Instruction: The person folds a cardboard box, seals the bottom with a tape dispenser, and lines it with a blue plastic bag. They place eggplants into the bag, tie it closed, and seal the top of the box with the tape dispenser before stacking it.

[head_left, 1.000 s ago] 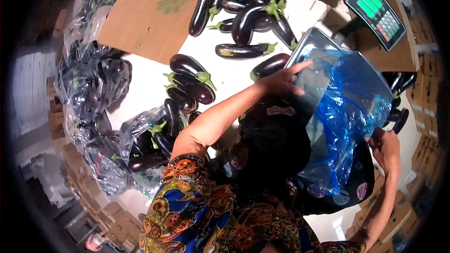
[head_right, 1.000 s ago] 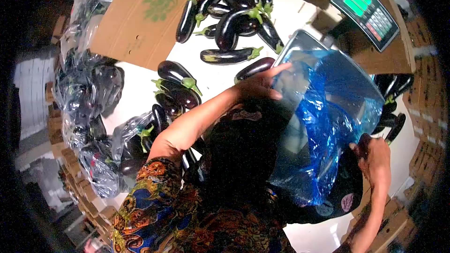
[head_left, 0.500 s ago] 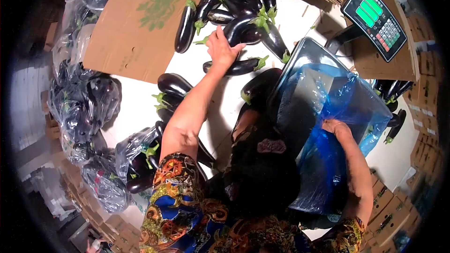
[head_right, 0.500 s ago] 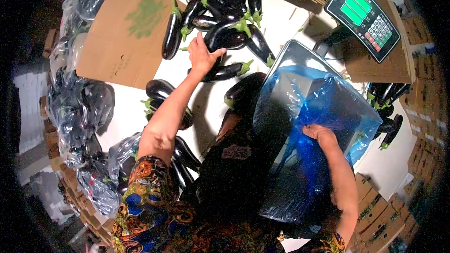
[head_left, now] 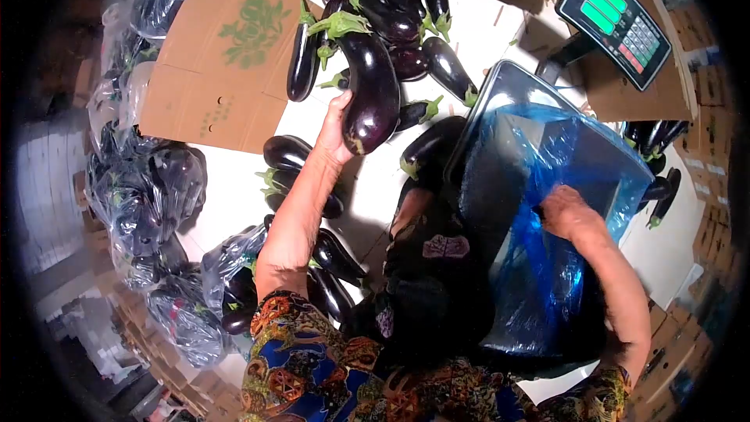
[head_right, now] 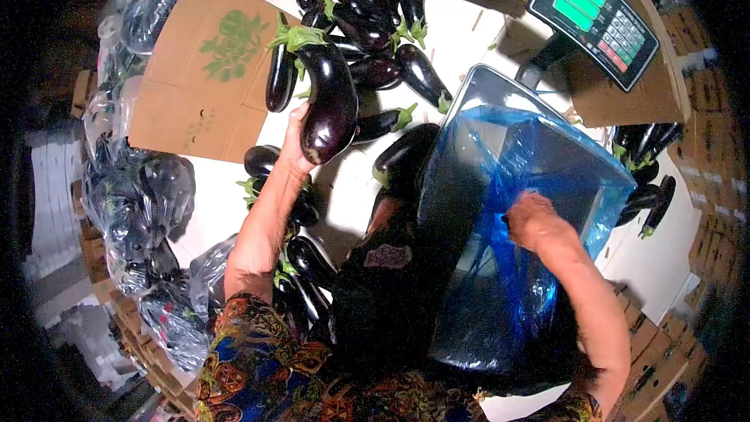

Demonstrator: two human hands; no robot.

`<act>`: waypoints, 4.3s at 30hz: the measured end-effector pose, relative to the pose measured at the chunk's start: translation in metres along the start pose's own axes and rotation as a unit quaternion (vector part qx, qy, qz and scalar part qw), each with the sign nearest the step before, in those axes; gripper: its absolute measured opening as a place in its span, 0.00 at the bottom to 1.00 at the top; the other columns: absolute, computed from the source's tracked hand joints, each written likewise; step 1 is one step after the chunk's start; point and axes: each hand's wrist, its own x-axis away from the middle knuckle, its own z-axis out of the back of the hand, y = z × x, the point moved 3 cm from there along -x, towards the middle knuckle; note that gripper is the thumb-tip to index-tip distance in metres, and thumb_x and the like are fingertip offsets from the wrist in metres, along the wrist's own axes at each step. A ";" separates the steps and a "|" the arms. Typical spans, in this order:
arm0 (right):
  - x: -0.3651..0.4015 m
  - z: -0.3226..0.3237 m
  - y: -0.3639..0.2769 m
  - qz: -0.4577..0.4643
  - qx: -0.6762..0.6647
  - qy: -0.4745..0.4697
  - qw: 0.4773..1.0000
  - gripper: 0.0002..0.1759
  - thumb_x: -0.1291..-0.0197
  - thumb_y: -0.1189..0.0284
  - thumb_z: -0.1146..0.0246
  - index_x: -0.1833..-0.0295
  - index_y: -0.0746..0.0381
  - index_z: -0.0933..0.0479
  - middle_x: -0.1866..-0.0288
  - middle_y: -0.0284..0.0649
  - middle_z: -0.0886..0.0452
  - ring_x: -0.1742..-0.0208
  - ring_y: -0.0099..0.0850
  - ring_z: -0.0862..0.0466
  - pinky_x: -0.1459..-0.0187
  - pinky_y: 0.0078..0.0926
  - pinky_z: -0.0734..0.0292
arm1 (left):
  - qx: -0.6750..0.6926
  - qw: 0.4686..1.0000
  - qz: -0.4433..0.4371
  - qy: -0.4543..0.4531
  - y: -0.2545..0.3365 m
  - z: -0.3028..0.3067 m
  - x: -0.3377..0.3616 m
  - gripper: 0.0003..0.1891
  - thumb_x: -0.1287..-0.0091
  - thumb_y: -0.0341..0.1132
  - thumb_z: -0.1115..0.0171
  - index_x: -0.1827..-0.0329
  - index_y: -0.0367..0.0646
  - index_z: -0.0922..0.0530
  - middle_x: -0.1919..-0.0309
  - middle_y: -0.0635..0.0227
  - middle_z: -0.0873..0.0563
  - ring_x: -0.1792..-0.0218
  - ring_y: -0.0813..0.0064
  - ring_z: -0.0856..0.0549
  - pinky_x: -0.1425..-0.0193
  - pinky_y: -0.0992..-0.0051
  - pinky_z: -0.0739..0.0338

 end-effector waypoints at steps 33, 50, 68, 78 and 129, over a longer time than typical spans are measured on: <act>0.011 -0.025 0.002 -0.220 -0.145 0.139 0.955 0.34 0.55 0.55 0.28 0.46 0.67 0.26 0.55 0.55 0.17 0.53 0.53 0.17 0.52 0.37 0.20 | -0.541 0.755 -0.170 0.329 0.033 0.124 0.035 0.17 0.34 0.35 0.40 0.44 0.37 0.22 0.58 0.63 0.16 0.61 0.72 0.17 0.56 0.71 0.19; -0.049 -0.104 0.034 -0.169 0.034 -0.075 0.982 0.23 0.41 0.58 0.43 0.43 0.54 0.20 0.38 0.43 0.21 0.36 0.43 0.24 0.36 0.40 0.30 | -0.645 0.653 -0.141 0.370 0.105 0.219 -0.062 0.28 0.51 0.41 0.24 0.50 0.38 0.26 0.61 0.53 0.15 0.59 0.58 0.15 0.50 0.65 0.22; -0.030 -0.065 0.019 -0.224 -0.057 0.044 0.972 0.24 0.44 0.52 0.37 0.60 0.64 0.19 0.57 0.53 0.16 0.52 0.51 0.16 0.50 0.40 0.19 | -0.031 0.982 -0.103 0.153 0.060 0.179 0.062 0.20 0.35 0.39 0.37 0.45 0.35 0.26 0.56 0.54 0.16 0.57 0.59 0.15 0.59 0.67 0.16; -0.011 -0.023 -0.007 -0.131 0.096 0.046 0.986 0.15 0.45 0.60 0.36 0.61 0.61 0.18 0.62 0.49 0.16 0.59 0.45 0.14 0.56 0.38 0.20 | 0.068 0.991 -0.113 -0.009 0.038 0.069 0.089 0.55 0.49 0.71 0.37 0.28 0.37 0.40 0.44 0.42 0.24 0.57 0.56 0.19 0.57 0.62 0.19; -0.008 -0.037 0.005 -0.054 -0.216 0.221 0.949 0.25 0.49 0.70 0.31 0.48 0.65 0.33 0.52 0.53 0.27 0.45 0.53 0.27 0.46 0.44 0.27 | -0.036 0.990 0.104 -0.083 -0.054 -0.051 0.032 0.30 0.30 0.52 0.43 0.37 0.36 0.32 0.50 0.45 0.19 0.53 0.55 0.15 0.48 0.61 0.17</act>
